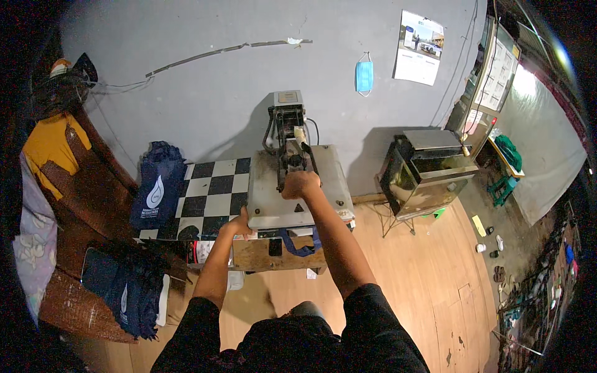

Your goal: Using a heat press machine to print designs on blue tote bags.

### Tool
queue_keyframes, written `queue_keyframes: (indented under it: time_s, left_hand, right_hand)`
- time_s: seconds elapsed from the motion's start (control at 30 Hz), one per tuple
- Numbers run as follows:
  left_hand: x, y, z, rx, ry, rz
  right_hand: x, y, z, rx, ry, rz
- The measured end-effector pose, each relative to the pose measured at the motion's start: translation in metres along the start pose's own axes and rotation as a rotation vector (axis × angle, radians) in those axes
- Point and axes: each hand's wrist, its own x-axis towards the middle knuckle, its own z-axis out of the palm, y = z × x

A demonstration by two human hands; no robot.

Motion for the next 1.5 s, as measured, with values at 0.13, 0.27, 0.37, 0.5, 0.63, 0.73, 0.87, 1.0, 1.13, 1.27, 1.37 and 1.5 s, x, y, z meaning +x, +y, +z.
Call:
queue_keyframes:
  time_s: [0.13,0.27,0.37,0.5,0.63,0.73,0.87,1.0,1.13,1.27,1.37,1.5]
  left_hand:
    - [-0.004,0.005,-0.001,-0.058,0.001,-0.001]
    - [-0.004,0.003,0.000,-0.102,0.011,0.017]
    - [0.000,0.001,0.004,-0.103,0.018,0.001]
    - [0.004,0.001,0.007,-0.071,0.008,-0.038]
    - [0.005,0.000,0.011,-0.067,0.021,-0.045]
    - [0.004,-0.003,0.010,-0.082,0.017,-0.030]
    - [-0.006,0.003,-0.009,0.255,0.132,0.113]
    - [-0.021,0.045,-0.051,0.284,0.380,0.094]
    - [-0.022,0.111,-0.074,-0.251,0.656,0.444]
    - [0.008,0.168,-0.063,-0.438,0.535,0.322]
    - [0.019,0.183,-0.040,-0.543,0.560,0.222]
    - [0.013,0.180,-0.038,-0.523,0.551,0.281]
  right_hand:
    - [-0.001,-0.001,-0.002,0.017,-0.029,0.019]
    - [-0.001,-0.001,-0.001,0.024,-0.012,0.009]
    - [0.001,0.001,0.000,0.006,-0.012,0.004]
    - [0.003,0.003,0.002,-0.005,0.017,-0.033]
    - [0.004,0.002,0.004,-0.011,0.027,-0.038]
    - [0.005,0.002,0.003,-0.030,-0.032,-0.015]
    - [0.004,0.003,0.004,0.003,0.010,-0.007]
    - [0.005,0.003,0.003,-0.024,-0.022,-0.014]
    - [0.004,0.002,0.003,0.008,-0.007,-0.014]
    - [0.004,0.001,0.004,-0.001,0.003,0.004]
    - [0.003,0.001,0.007,0.006,0.040,-0.001]
    - [0.007,0.001,0.009,0.027,0.034,-0.005]
